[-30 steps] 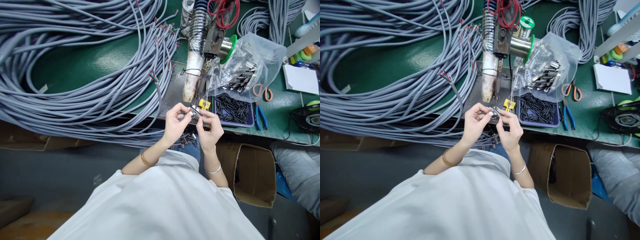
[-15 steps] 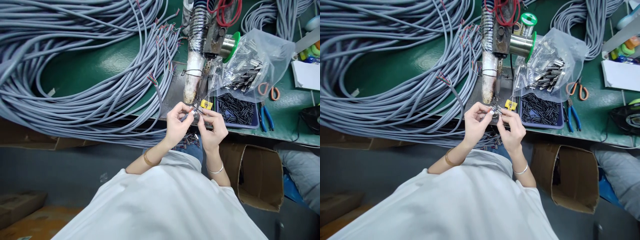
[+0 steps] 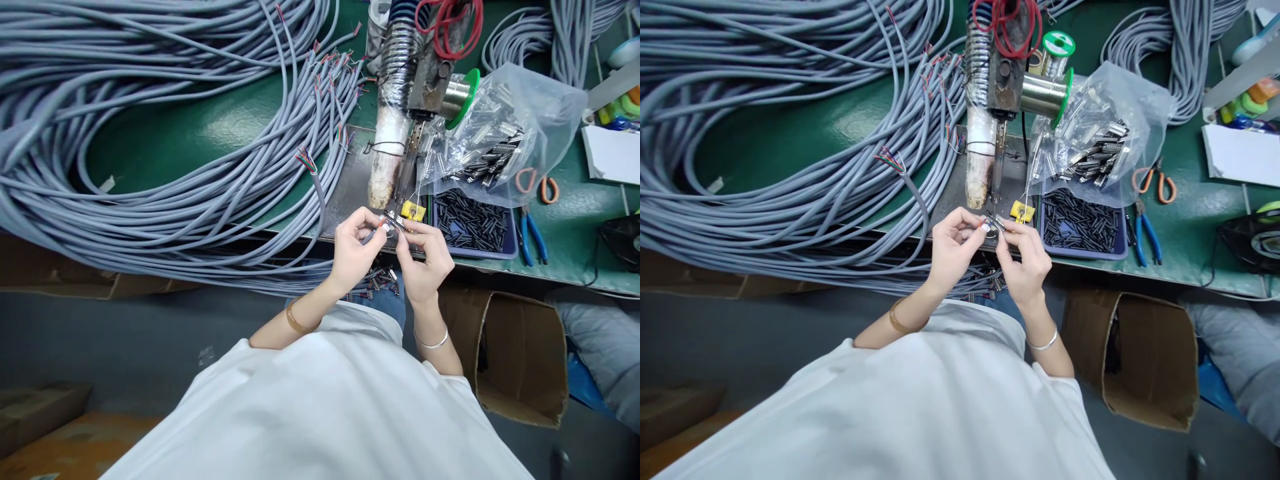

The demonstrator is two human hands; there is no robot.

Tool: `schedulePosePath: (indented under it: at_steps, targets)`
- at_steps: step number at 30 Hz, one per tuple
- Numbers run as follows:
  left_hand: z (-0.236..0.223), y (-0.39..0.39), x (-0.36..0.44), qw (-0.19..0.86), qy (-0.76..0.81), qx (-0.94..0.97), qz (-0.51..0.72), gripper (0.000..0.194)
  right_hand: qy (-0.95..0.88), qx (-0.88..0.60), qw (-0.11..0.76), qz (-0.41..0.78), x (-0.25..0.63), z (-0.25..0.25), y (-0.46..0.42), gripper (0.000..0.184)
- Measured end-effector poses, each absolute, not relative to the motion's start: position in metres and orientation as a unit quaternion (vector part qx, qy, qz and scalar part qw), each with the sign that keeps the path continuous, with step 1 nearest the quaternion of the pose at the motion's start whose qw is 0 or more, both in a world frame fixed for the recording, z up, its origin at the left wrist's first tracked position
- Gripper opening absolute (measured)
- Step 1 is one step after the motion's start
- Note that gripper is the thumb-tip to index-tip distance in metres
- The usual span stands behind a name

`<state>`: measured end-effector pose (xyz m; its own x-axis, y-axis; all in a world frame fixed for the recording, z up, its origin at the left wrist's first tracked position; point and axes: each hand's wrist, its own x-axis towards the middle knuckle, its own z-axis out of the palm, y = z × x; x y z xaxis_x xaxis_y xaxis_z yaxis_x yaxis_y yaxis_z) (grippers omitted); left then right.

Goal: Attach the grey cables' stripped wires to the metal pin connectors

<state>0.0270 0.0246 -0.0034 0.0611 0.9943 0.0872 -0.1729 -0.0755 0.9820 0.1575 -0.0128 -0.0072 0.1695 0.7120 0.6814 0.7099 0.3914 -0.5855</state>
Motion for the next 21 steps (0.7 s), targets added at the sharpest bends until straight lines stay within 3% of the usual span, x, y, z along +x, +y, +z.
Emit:
schedulePosePath:
  at_steps: [16,21]
  targets:
    - [-0.0062,0.0233,0.0258,0.541,0.415,0.494,0.540,0.014,-0.655,-0.532,0.536,-0.018,0.1572,-0.0127,-0.0150,0.013]
    - [-0.0061,0.0215,0.0245,0.553,0.421,0.475,0.539,0.016,-0.611,-0.551,0.565,0.063,0.1557,-0.0104,-0.0156,0.010]
